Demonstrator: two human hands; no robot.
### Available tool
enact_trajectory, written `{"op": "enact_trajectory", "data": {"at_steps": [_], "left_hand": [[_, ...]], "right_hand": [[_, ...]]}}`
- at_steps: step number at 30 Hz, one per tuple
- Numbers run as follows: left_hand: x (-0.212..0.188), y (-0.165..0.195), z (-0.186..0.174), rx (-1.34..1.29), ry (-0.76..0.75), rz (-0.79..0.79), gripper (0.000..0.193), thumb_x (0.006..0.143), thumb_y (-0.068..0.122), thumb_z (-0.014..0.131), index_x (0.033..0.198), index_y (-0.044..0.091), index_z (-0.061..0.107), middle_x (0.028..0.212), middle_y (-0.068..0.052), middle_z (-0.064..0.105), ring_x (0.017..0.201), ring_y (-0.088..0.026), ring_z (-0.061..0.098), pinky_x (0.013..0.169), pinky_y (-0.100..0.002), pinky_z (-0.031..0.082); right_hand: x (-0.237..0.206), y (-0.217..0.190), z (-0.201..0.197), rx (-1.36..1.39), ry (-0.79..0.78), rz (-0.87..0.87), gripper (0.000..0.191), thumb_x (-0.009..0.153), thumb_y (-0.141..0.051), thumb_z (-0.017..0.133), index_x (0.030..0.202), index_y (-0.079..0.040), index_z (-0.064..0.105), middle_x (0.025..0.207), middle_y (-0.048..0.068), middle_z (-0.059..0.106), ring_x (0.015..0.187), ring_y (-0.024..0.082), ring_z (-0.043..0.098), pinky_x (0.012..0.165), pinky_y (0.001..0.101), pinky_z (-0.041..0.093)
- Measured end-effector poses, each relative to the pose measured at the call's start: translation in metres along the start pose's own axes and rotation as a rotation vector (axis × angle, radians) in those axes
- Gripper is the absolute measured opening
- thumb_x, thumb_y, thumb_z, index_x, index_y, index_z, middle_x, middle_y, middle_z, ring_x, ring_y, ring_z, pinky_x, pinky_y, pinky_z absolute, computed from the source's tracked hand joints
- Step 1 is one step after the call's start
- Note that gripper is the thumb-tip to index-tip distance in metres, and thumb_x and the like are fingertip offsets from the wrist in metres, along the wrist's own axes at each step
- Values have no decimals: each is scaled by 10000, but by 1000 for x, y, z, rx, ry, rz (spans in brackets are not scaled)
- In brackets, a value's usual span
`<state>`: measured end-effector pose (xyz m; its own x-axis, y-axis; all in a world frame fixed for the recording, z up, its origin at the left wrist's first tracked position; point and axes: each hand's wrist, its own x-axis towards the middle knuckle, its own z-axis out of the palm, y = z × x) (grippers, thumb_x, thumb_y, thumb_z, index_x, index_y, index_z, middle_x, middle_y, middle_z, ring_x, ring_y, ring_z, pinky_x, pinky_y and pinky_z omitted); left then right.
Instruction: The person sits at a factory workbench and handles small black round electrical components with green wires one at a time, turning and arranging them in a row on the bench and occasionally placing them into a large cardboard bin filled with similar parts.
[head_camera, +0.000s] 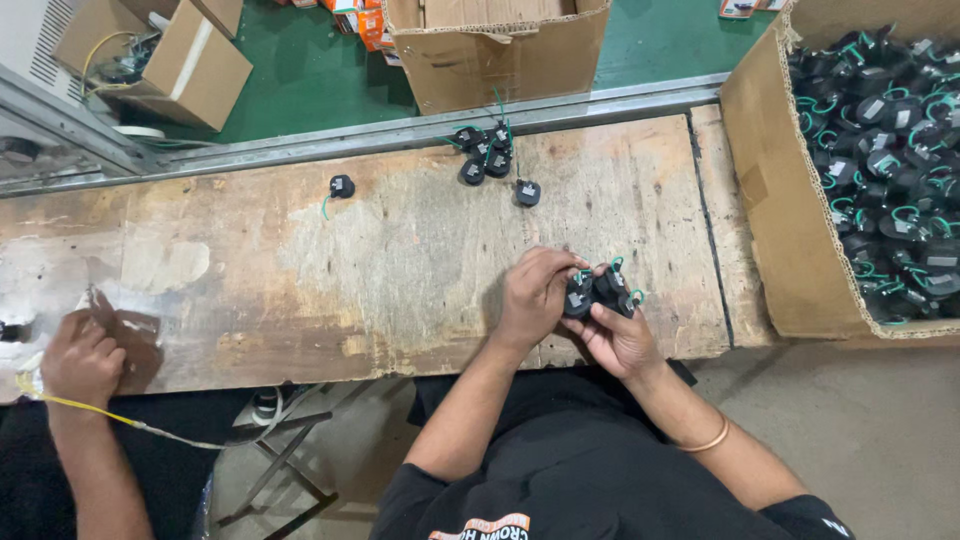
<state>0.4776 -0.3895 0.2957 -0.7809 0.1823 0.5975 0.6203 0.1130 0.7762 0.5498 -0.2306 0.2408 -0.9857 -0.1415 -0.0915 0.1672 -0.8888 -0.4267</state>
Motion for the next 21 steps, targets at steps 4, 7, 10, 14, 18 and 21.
{"op": "enact_trajectory", "data": {"at_steps": [4,7,10,14,18,21], "left_hand": [[3,2,-20,-81,-36,25,198,864,-95,678,1018,30,680,1055,-100,758,988,-279,738,893,-350,580],[-1,-4,-30,-125,-92,69,195,836,-61,714,998,45,684,1110,-117,761,1000,-277,742,902,-353,570],[-12,-11,-25,-321,-90,-173,205,815,12,810,940,63,655,1039,-108,751,932,-226,707,829,-334,560],[-25,-9,-17,-392,-27,-450,231,832,55,849,878,65,623,902,-54,726,827,-115,666,712,-275,546],[2,-6,-25,37,-41,-140,225,795,127,871,890,48,683,912,-58,710,822,-77,647,685,-251,533],[48,-18,-31,-55,174,-454,192,895,198,820,960,50,716,855,-88,726,749,-196,668,662,-306,541]], "right_hand": [[0,0,-7,-9,45,2,564,930,102,657,1407,-155,498,1340,110,586,1205,257,624,926,440,585],[2,4,-4,-34,70,-45,568,916,118,647,1385,-163,492,1326,115,579,1213,265,625,927,441,592],[1,13,5,-176,13,-121,555,892,142,647,1331,-155,481,1364,81,548,1254,255,602,960,470,586],[1,18,14,-414,-57,-237,564,882,173,644,1322,-134,473,1414,77,514,1320,237,550,1065,473,538],[2,15,13,-135,-5,-149,528,911,71,667,1349,-144,466,1333,116,562,1201,271,623,953,483,589],[3,13,10,-62,-24,-140,506,962,2,683,1404,-113,464,1353,134,571,1152,291,653,884,471,605]]}}
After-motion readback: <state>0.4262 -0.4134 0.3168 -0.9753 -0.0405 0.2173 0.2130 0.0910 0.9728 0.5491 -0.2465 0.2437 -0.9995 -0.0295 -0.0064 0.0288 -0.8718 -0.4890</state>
